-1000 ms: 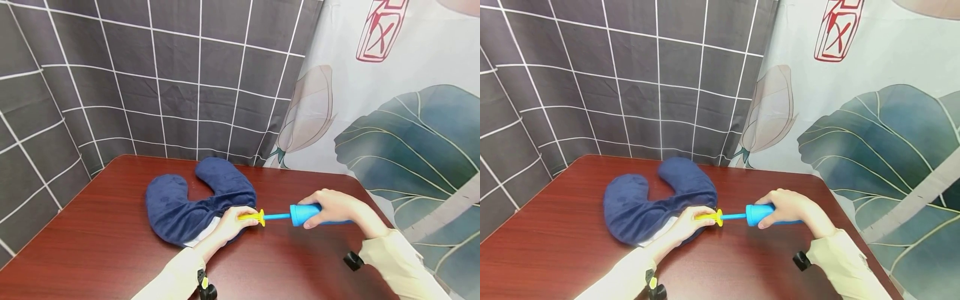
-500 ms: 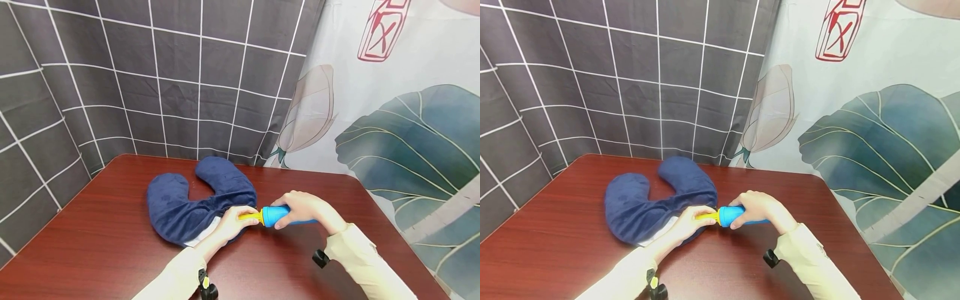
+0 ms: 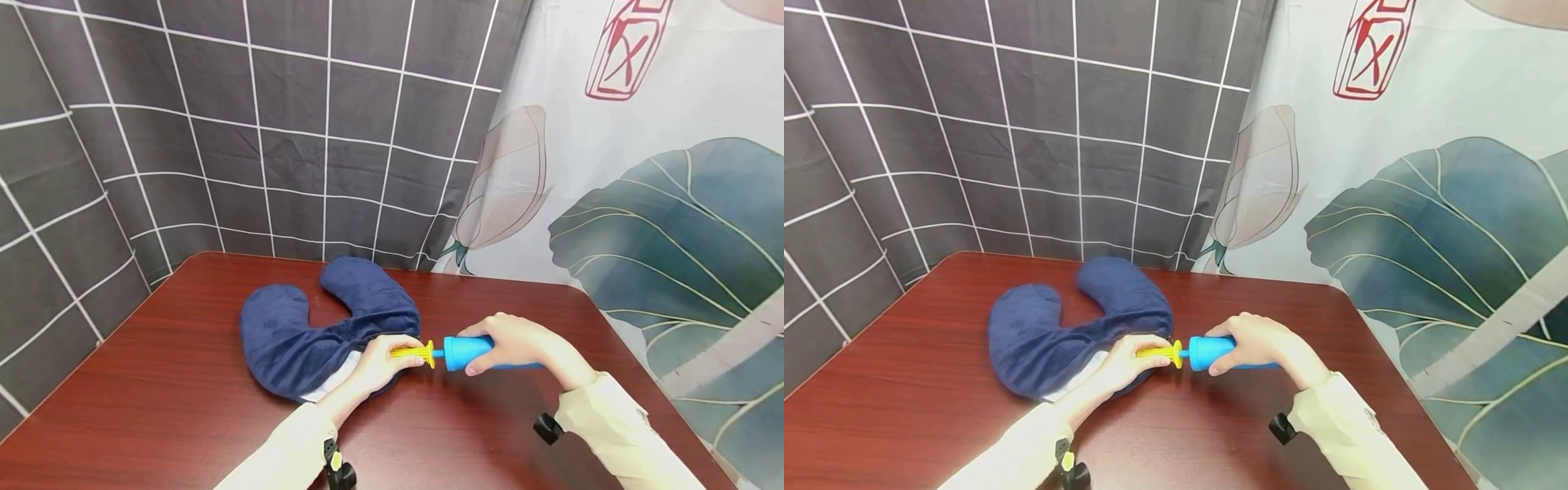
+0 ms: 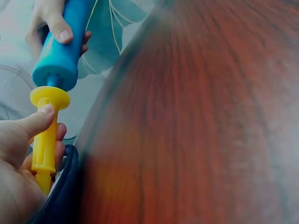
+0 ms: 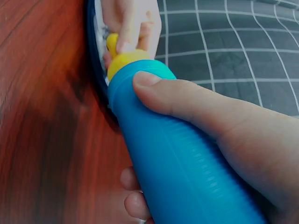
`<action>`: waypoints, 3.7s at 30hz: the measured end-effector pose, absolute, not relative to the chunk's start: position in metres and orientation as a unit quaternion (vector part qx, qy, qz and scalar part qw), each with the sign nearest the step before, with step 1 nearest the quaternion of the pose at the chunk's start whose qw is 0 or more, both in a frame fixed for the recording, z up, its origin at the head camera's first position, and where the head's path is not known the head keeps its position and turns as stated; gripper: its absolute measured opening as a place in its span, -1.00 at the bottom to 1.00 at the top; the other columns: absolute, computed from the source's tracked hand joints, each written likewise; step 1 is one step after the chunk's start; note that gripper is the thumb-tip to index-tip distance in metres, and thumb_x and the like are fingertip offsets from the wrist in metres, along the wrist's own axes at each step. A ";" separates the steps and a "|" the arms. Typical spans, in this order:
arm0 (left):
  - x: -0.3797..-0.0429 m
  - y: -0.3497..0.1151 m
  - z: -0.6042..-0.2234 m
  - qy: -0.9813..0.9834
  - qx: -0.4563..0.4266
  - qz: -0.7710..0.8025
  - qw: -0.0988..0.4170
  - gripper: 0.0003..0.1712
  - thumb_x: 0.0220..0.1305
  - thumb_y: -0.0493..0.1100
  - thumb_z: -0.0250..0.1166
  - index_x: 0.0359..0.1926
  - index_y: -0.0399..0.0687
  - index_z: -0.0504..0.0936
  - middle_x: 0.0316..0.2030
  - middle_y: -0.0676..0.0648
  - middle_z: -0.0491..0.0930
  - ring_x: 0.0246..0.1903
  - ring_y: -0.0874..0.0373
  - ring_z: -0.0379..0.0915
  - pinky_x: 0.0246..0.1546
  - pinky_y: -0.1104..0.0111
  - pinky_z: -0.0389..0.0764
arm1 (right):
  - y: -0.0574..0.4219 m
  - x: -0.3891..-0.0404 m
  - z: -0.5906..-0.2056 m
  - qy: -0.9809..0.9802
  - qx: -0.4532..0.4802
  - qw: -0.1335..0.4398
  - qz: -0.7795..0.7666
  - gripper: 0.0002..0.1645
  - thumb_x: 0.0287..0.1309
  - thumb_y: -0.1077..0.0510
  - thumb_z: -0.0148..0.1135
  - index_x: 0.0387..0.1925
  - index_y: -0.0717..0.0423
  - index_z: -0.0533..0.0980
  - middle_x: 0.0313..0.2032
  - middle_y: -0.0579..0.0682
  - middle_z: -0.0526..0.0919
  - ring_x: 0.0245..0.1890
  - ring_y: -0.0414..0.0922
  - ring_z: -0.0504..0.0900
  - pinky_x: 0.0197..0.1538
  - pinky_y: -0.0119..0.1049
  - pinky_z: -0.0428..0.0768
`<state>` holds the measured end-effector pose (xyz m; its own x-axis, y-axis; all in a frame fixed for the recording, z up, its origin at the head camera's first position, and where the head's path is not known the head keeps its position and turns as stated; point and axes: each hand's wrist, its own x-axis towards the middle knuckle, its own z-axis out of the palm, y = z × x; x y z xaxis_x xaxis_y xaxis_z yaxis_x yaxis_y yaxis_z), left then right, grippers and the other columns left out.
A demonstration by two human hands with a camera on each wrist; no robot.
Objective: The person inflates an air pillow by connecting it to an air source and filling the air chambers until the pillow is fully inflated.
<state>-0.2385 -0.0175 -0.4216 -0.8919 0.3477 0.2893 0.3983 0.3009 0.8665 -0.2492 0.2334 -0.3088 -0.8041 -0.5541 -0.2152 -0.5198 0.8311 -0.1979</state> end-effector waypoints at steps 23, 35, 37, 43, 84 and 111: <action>-0.239 -0.021 -0.415 -0.807 -0.234 -0.542 0.024 -0.74 0.15 -0.10 0.45 -0.14 -0.05 0.75 -0.20 -0.03 0.75 -0.24 0.28 0.57 -0.11 0.54 0.52 | 0.329 -0.218 -0.270 0.960 -0.238 0.113 -0.100 -0.21 -0.08 -0.29 0.47 0.18 -0.06 0.57 -0.07 -0.15 0.70 -0.26 -0.31 0.52 -0.33 -0.38 0.47; -0.241 -0.019 -0.417 -0.802 -0.230 -0.551 0.021 -0.72 0.16 -0.13 0.44 -0.11 -0.11 0.75 -0.18 -0.09 0.75 -0.19 0.21 0.59 -0.08 0.55 0.51 | 0.317 -0.228 -0.279 0.953 -0.271 0.101 -0.089 -0.20 -0.09 -0.35 0.45 0.14 -0.02 0.60 -0.09 -0.15 0.72 -0.27 -0.33 0.53 -0.32 -0.40 0.49; -0.242 -0.019 -0.418 -0.800 -0.227 -0.555 0.017 -0.72 0.15 -0.13 0.44 -0.10 -0.10 0.75 -0.18 -0.10 0.75 -0.18 0.18 0.59 -0.07 0.55 0.51 | 0.309 -0.232 -0.282 0.951 -0.282 0.095 -0.081 -0.19 -0.10 -0.38 0.44 0.13 -0.03 0.61 -0.11 -0.16 0.73 -0.27 -0.33 0.53 -0.32 -0.41 0.49; -0.242 -0.019 -0.419 -0.798 -0.214 -0.563 0.012 -0.70 0.15 -0.15 0.44 -0.08 -0.14 0.75 -0.15 -0.12 0.75 -0.16 0.20 0.59 -0.08 0.55 0.51 | 0.281 -0.243 -0.289 0.949 -0.296 0.093 -0.062 -0.22 -0.11 -0.40 0.44 0.11 -0.09 0.62 -0.15 -0.21 0.72 -0.29 -0.31 0.55 -0.31 -0.40 0.50; -0.240 -0.017 -0.411 -0.817 -0.231 -0.527 0.032 -0.71 0.15 -0.11 0.44 -0.10 -0.08 0.76 -0.18 -0.05 0.76 -0.17 0.17 0.60 -0.08 0.50 0.52 | 0.268 -0.243 -0.289 0.955 -0.278 0.091 -0.051 -0.20 -0.18 -0.42 0.46 0.11 -0.18 0.61 -0.17 -0.22 0.71 -0.29 -0.26 0.52 -0.33 -0.34 0.47; -0.239 -0.019 -0.412 -0.809 -0.227 -0.541 0.020 -0.70 0.14 -0.12 0.45 -0.09 -0.10 0.76 -0.17 -0.09 0.76 -0.19 0.19 0.60 -0.10 0.53 0.52 | 0.332 -0.222 -0.267 0.956 -0.262 0.093 -0.097 -0.21 -0.09 -0.31 0.47 0.16 -0.05 0.58 -0.09 -0.16 0.71 -0.27 -0.39 0.51 -0.34 -0.41 0.47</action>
<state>-0.2389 -0.0186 -0.4117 -0.8961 0.3457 0.2784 0.3893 0.3107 0.8671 -0.2216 0.3316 -0.2667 -0.8451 -0.5193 -0.1268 -0.4831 0.8435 -0.2346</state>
